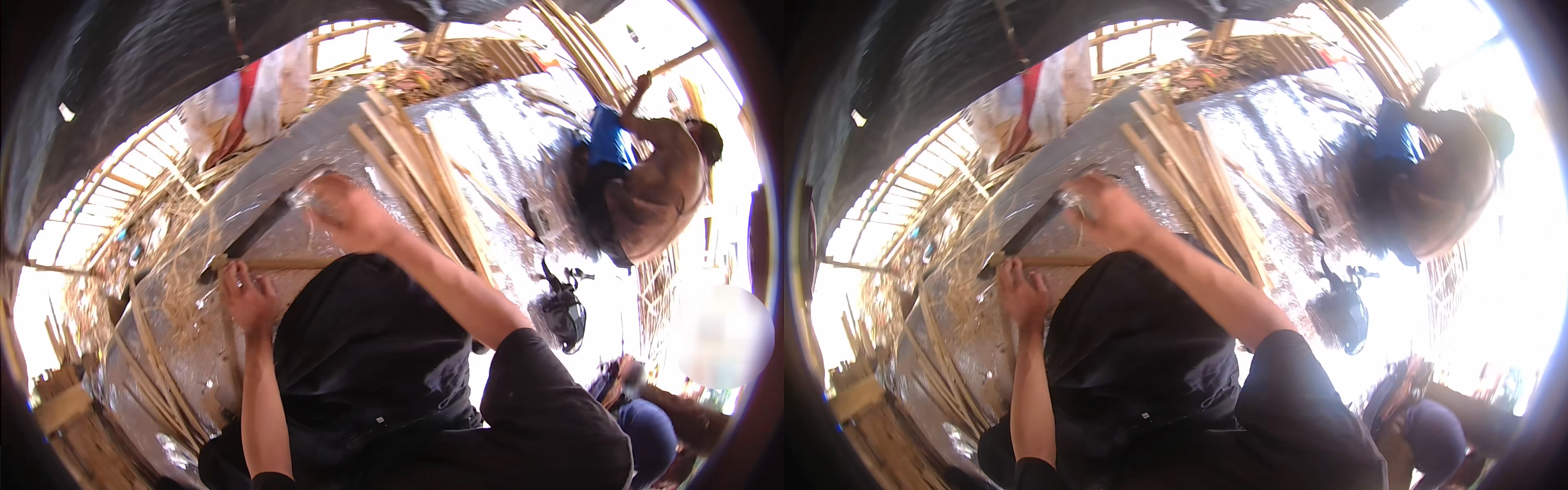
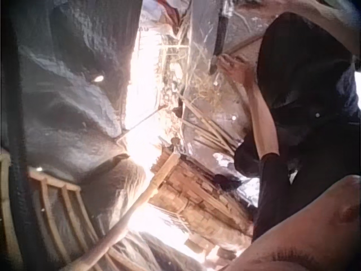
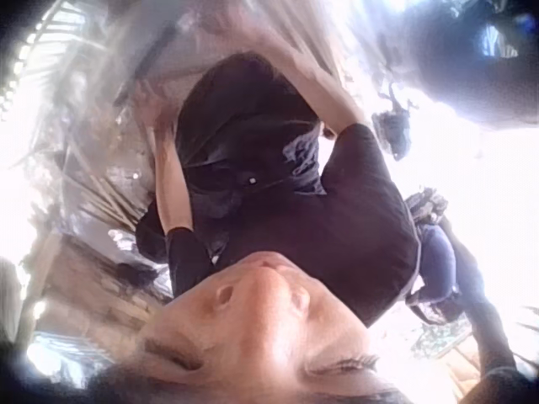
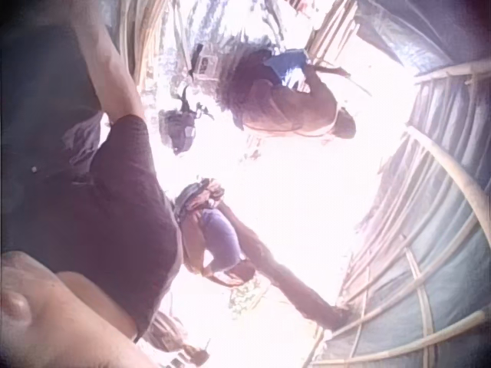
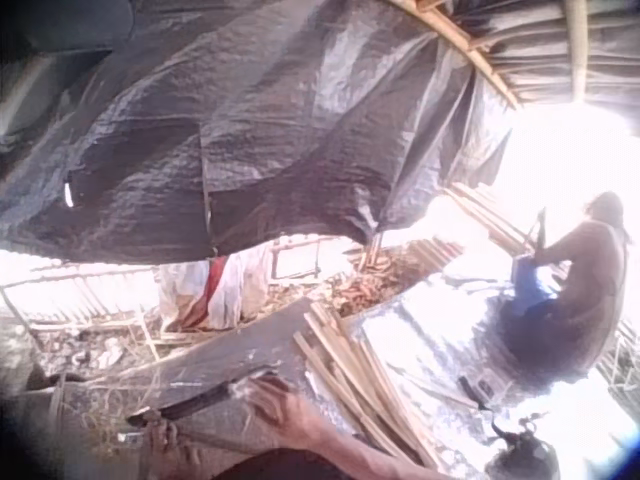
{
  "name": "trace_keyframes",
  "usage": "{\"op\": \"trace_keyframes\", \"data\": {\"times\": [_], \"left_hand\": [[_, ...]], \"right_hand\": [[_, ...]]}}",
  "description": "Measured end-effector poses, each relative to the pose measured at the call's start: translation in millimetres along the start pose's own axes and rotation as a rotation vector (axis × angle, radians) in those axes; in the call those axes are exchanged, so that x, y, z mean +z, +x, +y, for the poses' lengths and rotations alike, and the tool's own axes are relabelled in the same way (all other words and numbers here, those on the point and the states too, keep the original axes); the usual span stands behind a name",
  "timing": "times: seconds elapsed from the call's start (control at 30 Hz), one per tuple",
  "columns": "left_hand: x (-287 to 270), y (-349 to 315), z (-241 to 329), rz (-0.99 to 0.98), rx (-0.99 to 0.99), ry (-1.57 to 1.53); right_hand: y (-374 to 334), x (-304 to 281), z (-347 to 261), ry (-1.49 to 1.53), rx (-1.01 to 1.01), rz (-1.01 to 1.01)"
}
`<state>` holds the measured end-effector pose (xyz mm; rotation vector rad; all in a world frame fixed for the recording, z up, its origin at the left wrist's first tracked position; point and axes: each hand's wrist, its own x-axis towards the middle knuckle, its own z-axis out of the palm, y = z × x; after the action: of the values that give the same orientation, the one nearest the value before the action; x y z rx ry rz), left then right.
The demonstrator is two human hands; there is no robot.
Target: The person uses a small hand tool to shave and thin out bamboo strips resting on a silver-covered surface, moving the tool repeatedly along the length of the wood while holding it with the other hand.
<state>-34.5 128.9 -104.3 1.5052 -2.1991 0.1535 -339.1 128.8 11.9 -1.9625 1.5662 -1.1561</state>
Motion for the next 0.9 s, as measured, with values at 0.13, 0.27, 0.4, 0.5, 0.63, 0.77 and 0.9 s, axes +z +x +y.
{"op": "trace_keyframes", "data": {"times": [0.13, 0.27, 0.4, 0.5, 0.63, 0.77, 0.9], "left_hand": [[0, 15, 19, -0.021, -0.034, -0.038], [-2, 18, 14, -0.047, -0.037, -0.052], [-6, 19, 19, -0.040, -0.026, -0.001], [-9, 21, 15, -0.041, -0.011, 0.011], [-13, 24, 20, -0.044, -0.024, -0.002], [-10, 22, 14, -0.030, -0.028, 0.025], [-2, 18, 17, 0.018, -0.019, 0.012]], "right_hand": [[-95, -153, 125, -0.425, 0.598, 0.292], [-217, -291, 173, -0.941, 0.921, 0.660], [-307, -359, 175, -0.882, 1.333, 0.184], [-330, -343, 196, -0.902, 1.265, 0.128], [-321, -342, 219, -0.993, 1.399, 0.075], [-300, -344, 212, -0.928, 1.434, 0.005], [-316, -361, 212, -1.030, 1.249, 0.137]]}}
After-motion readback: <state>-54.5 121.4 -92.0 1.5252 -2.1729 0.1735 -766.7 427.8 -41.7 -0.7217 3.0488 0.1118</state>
